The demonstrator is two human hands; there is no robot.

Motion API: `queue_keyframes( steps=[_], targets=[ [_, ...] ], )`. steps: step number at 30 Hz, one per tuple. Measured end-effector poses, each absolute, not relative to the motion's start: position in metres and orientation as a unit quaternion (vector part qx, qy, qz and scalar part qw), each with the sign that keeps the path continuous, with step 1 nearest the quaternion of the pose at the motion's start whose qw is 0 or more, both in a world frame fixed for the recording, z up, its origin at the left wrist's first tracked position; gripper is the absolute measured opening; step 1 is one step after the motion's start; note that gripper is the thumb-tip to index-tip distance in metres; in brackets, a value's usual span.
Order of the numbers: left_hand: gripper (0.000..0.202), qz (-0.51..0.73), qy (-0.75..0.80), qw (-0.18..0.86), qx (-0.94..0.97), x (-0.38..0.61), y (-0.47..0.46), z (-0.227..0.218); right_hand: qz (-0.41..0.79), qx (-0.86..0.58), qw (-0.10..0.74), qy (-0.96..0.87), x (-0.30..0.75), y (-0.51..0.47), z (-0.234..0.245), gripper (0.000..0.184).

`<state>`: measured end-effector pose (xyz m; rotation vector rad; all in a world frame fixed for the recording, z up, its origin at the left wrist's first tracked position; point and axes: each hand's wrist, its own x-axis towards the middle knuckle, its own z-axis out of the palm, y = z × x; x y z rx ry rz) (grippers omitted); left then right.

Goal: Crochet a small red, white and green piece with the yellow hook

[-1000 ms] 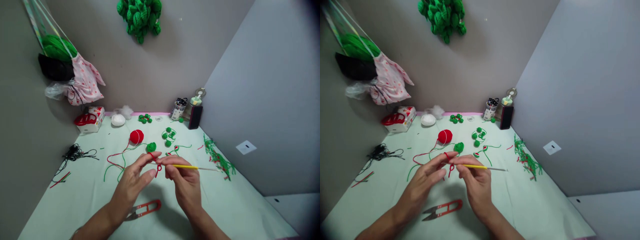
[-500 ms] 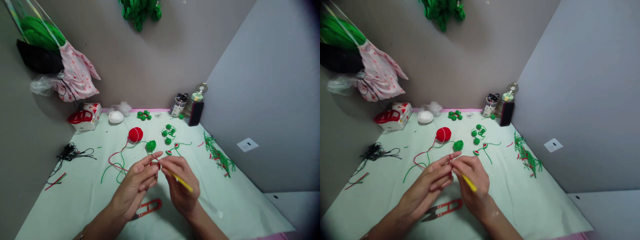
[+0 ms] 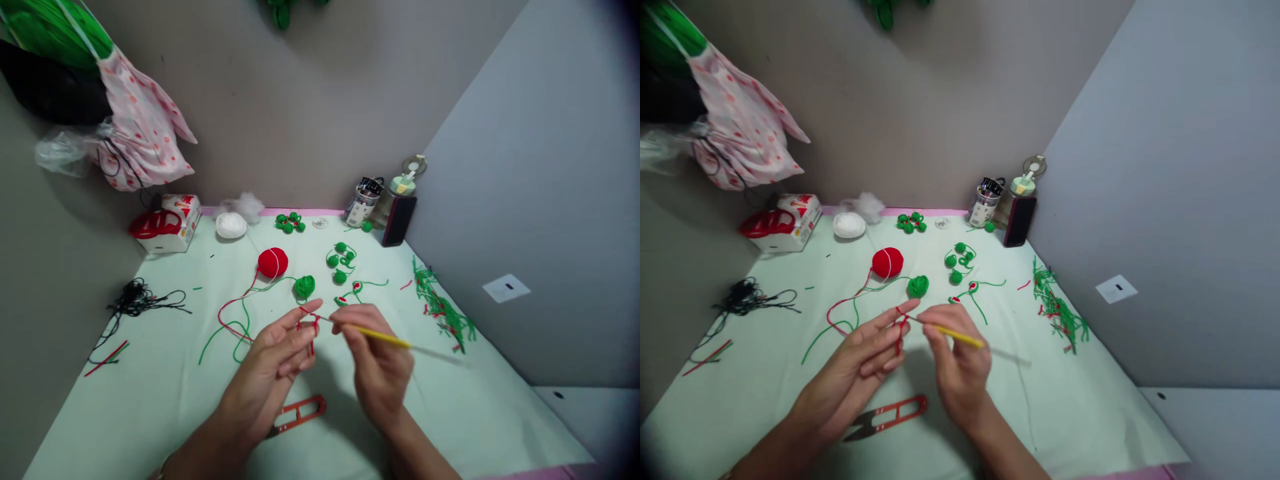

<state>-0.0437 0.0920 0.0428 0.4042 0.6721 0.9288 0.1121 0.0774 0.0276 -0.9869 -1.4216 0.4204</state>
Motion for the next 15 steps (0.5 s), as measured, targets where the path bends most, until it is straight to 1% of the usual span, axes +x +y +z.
queue_keyframes(
  steps=[2, 4, 7, 8, 11, 13, 15],
  targets=[
    [0.035, 0.449, 0.326, 0.809, 0.195, -0.046, 0.095, 0.043, 0.296, -0.421, 0.659, -0.548, 0.116, 0.082, 0.031, 0.02],
    [0.04, 0.45, 0.342, 0.793, 0.227, -0.046, 0.095, 0.044, 0.371, -0.399, 0.653, -0.525, 0.116, 0.086, 0.035, 0.017],
    [0.052, 0.444, 0.363, 0.772, 0.274, -0.044, 0.094, 0.043, 0.378, -0.399, 0.62, -0.56, 0.113, 0.089, 0.036, 0.014],
    [0.053, 0.442, 0.37, 0.767, 0.282, -0.043, 0.094, 0.042, 0.377, -0.403, 0.615, -0.563, 0.112, 0.089, 0.035, 0.013],
    [0.047, 0.431, 0.382, 0.767, 0.281, -0.046, 0.097, 0.039, 0.426, -0.401, 0.617, -0.527, 0.114, 0.091, 0.031, 0.013],
    [0.042, 0.429, 0.375, 0.775, 0.275, -0.049, 0.1, 0.038, 0.468, -0.394, 0.61, -0.503, 0.117, 0.091, 0.031, 0.018],
    [0.04, 0.43, 0.372, 0.777, 0.272, -0.052, 0.102, 0.038, 0.472, -0.398, 0.603, -0.505, 0.118, 0.089, 0.033, 0.023]
  ],
)
